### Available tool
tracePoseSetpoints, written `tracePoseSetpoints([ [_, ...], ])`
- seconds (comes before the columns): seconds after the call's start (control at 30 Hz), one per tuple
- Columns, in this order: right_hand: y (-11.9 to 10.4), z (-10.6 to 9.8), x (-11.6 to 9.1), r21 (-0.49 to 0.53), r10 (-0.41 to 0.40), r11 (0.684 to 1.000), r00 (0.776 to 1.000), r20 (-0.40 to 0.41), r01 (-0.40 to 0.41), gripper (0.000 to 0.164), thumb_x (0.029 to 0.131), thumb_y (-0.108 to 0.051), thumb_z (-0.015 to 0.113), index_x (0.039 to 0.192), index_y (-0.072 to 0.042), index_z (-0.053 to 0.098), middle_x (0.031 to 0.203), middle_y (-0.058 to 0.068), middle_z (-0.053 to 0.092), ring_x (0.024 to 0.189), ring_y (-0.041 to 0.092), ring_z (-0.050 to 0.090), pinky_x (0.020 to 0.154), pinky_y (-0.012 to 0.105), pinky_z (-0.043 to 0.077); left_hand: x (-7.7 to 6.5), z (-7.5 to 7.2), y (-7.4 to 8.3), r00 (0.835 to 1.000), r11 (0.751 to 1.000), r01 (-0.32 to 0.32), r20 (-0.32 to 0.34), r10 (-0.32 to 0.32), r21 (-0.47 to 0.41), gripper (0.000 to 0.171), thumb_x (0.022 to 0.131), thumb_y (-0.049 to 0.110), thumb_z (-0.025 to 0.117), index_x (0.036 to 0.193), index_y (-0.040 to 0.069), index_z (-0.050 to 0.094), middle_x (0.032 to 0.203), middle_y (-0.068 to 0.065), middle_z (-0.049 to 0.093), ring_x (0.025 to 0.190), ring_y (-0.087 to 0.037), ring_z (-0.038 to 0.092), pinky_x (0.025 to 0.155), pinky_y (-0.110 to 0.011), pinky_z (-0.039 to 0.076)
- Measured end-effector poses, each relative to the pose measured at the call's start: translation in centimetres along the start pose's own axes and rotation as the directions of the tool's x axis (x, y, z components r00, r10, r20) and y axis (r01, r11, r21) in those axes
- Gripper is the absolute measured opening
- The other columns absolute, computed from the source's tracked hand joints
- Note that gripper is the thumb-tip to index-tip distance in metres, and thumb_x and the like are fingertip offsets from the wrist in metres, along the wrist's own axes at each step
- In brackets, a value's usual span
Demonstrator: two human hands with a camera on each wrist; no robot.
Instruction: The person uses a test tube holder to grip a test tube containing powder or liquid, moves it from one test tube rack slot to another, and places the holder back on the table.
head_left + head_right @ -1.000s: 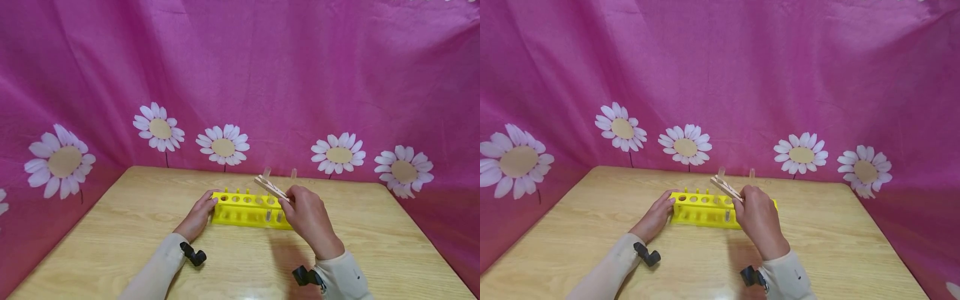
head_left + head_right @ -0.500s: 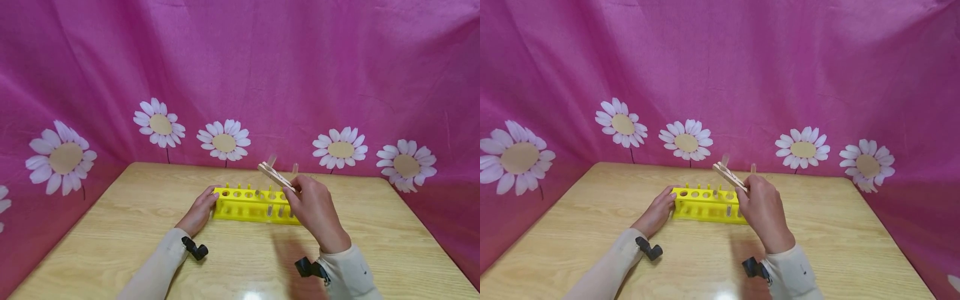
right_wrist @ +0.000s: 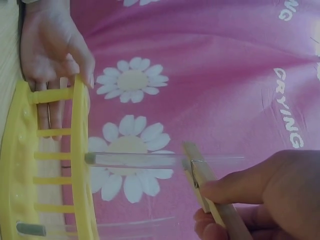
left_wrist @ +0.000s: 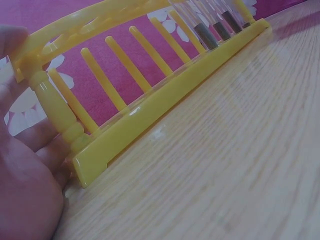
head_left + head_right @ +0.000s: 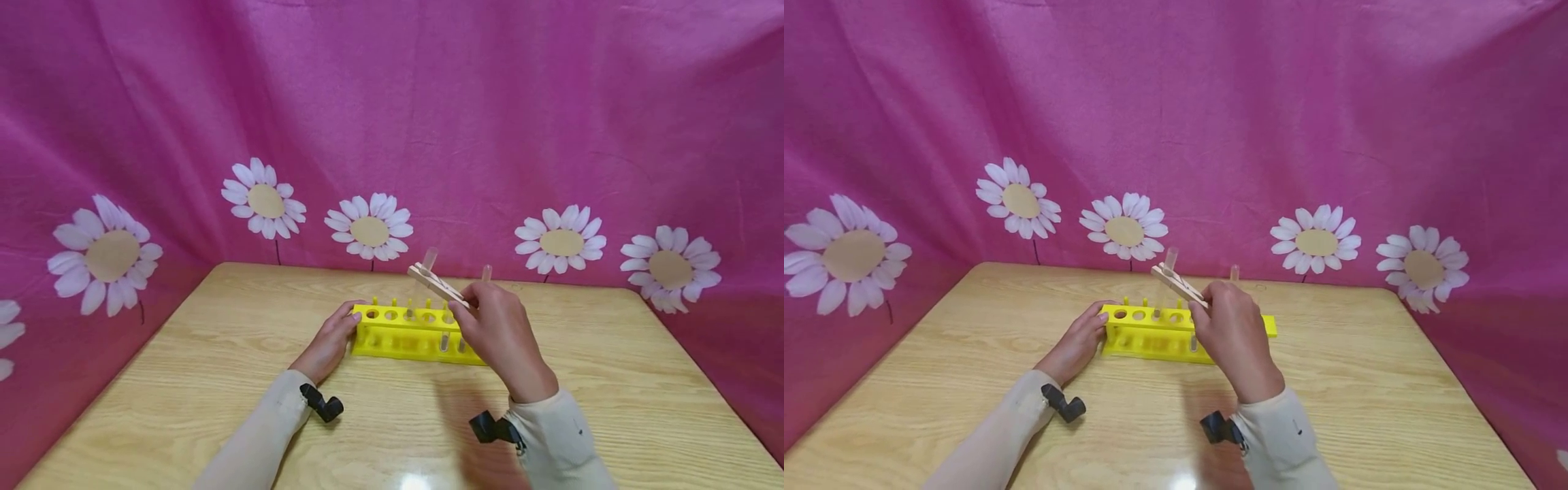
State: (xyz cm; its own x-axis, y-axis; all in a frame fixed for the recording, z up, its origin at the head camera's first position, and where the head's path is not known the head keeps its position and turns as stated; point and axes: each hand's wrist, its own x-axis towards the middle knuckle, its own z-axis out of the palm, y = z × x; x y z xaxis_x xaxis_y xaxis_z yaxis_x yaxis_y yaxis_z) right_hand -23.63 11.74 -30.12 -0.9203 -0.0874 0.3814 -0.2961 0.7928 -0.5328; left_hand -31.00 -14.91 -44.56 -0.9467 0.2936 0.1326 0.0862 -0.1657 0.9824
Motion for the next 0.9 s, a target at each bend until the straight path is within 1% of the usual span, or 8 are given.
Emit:
tracePoseSetpoints([
  [0.17,-0.3,0.3,0.6,-0.028,-0.02,0.999,0.999,0.026,0.021,0.015,0.089,-0.018,0.069,0.093,-0.004,0.069,0.075,0.005,0.061,0.064,0.02,0.05,0.053,0.03,0.043,0.2,0.2,0.2,0.999,1.0,-0.016,-0.029,0.016,0.001,0.04,0.1,0.032,0.049,0.133,0.008,0.047,0.135,-0.011,0.046,0.135,-0.024,0.028,0.112,-0.044,0.014],
  [0.23,-0.3,0.4,0.8,-0.036,-0.009,0.999,0.999,0.04,0.01,0.016,0.089,-0.019,0.069,0.094,-0.003,0.069,0.075,0.005,0.061,0.064,0.02,0.05,0.052,0.029,0.043,0.3,0.3,0.2,0.999,1.0,-0.018,-0.028,0.018,0.005,0.041,0.1,0.033,0.05,0.133,0.008,0.047,0.134,-0.011,0.047,0.134,-0.024,0.029,0.111,-0.044,0.016],
  [0.33,-0.4,0.5,0.8,-0.034,0.019,0.999,0.998,0.057,-0.018,0.017,0.088,-0.019,0.07,0.095,-0.003,0.068,0.075,0.005,0.061,0.063,0.021,0.05,0.05,0.028,0.044,0.4,0.4,0.3,1.0,1.0,-0.017,-0.013,0.017,0.01,0.044,0.1,0.033,0.049,0.136,0.007,0.045,0.135,-0.011,0.046,0.134,-0.024,0.03,0.111,-0.043,0.017],
  [0.47,-0.3,0.7,0.6,-0.006,0.045,0.999,0.997,0.066,-0.044,0.017,0.088,-0.02,0.071,0.095,-0.005,0.068,0.076,0.005,0.06,0.062,0.021,0.05,0.049,0.028,0.045,0.4,0.5,0.3,1.0,1.0,-0.009,-0.015,0.009,0.011,0.045,0.1,0.032,0.048,0.137,0.005,0.044,0.137,-0.011,0.044,0.135,-0.023,0.028,0.111,-0.043,0.016],
  [0.53,-0.2,0.9,0.5,0.007,0.05,0.999,0.996,0.071,-0.051,0.016,0.088,-0.019,0.071,0.095,-0.005,0.068,0.076,0.006,0.061,0.062,0.021,0.051,0.049,0.027,0.045,0.4,0.5,0.4,1.0,1.0,-0.003,-0.02,0.004,0.015,0.043,0.1,0.032,0.049,0.135,0.007,0.046,0.139,-0.011,0.043,0.136,-0.023,0.027,0.112,-0.044,0.015],
  [0.77,0.4,1.8,0.2,0.031,-0.005,1.0,1.0,0.028,0.004,0.014,0.087,-0.016,0.072,0.093,-0.004,0.068,0.076,0.005,0.06,0.062,0.02,0.049,0.052,0.028,0.044,0.2,0.4,0.5,1.0,1.0,-0.006,-0.013,0.006,0.021,0.048,0.1,0.032,0.049,0.138,0.004,0.042,0.137,-0.012,0.044,0.136,-0.023,0.027,0.112,-0.044,0.014],
  [0.9,0.6,2.4,-0.1,0.036,-0.005,0.999,1.0,0.03,0.004,0.014,0.086,-0.017,0.073,0.093,-0.006,0.068,0.076,0.004,0.059,0.061,0.019,0.05,0.051,0.028,0.045,0.0,0.3,0.3,0.999,1.0,0.019,-0.027,-0.019,0.02,0.044,0.1,0.032,0.05,0.136,0.007,0.045,0.14,-0.01,0.042,0.136,-0.023,0.027,0.113,-0.044,0.015],
])
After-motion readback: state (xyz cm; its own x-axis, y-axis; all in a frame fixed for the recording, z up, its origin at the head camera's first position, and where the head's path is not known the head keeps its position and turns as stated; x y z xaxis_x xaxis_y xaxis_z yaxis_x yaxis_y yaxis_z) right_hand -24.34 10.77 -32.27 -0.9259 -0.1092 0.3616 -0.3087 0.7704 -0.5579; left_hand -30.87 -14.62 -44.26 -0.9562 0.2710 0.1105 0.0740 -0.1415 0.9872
